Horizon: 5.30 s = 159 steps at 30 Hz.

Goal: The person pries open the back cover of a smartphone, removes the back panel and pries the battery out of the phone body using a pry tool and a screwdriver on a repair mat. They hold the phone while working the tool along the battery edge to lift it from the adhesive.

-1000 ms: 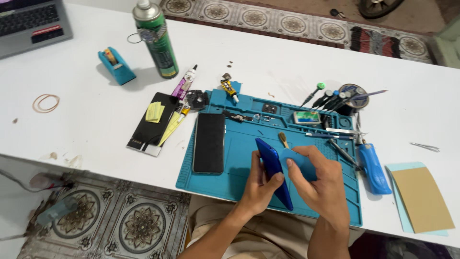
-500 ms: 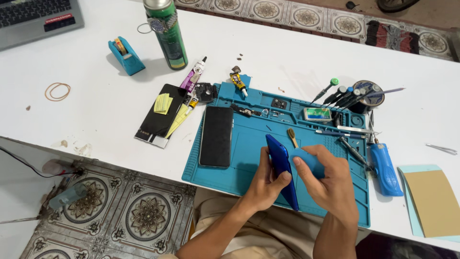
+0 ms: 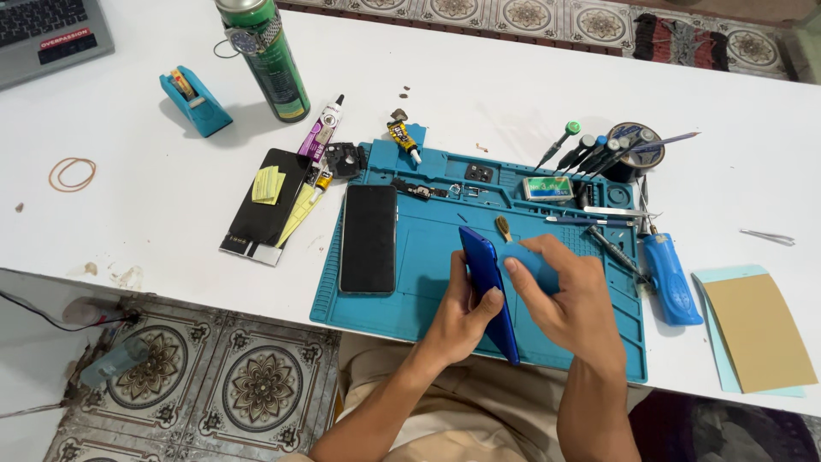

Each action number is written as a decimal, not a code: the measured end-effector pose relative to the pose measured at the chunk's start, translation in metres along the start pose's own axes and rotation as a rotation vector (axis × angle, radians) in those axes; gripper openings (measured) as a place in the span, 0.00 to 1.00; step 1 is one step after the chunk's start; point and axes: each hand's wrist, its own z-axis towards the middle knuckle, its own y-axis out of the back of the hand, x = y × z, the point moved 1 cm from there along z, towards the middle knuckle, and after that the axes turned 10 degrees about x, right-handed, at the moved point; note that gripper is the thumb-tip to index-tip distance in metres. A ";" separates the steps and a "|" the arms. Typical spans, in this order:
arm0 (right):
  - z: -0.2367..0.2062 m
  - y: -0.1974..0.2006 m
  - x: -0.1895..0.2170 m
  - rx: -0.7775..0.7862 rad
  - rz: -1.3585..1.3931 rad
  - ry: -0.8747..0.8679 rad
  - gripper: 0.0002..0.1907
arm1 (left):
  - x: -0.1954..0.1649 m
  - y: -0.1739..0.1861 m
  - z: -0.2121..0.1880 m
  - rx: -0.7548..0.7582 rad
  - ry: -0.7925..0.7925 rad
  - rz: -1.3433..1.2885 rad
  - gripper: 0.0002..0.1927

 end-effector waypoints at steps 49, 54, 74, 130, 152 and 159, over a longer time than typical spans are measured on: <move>-0.050 -0.070 0.002 -0.150 0.159 -0.047 0.05 | -0.028 -0.003 -0.003 -0.200 -0.129 0.041 0.43; -0.079 -0.082 -0.005 -0.107 0.137 0.082 0.05 | -0.027 0.001 -0.004 -0.208 -0.105 -0.290 0.35; -0.092 -0.094 -0.043 -0.194 0.146 0.120 0.06 | -0.026 0.007 -0.002 -0.271 0.034 -0.513 0.22; -0.095 -0.033 -0.045 -0.420 0.198 -0.029 0.20 | -0.002 -0.010 -0.020 -0.236 -0.103 -0.444 0.19; -0.087 -0.074 -0.043 -0.132 0.286 0.118 0.07 | 0.002 -0.005 -0.020 -0.510 -0.121 -0.451 0.19; -0.087 -0.075 -0.039 -0.155 0.173 0.176 0.07 | 0.007 -0.003 -0.020 -0.490 -0.091 -0.434 0.17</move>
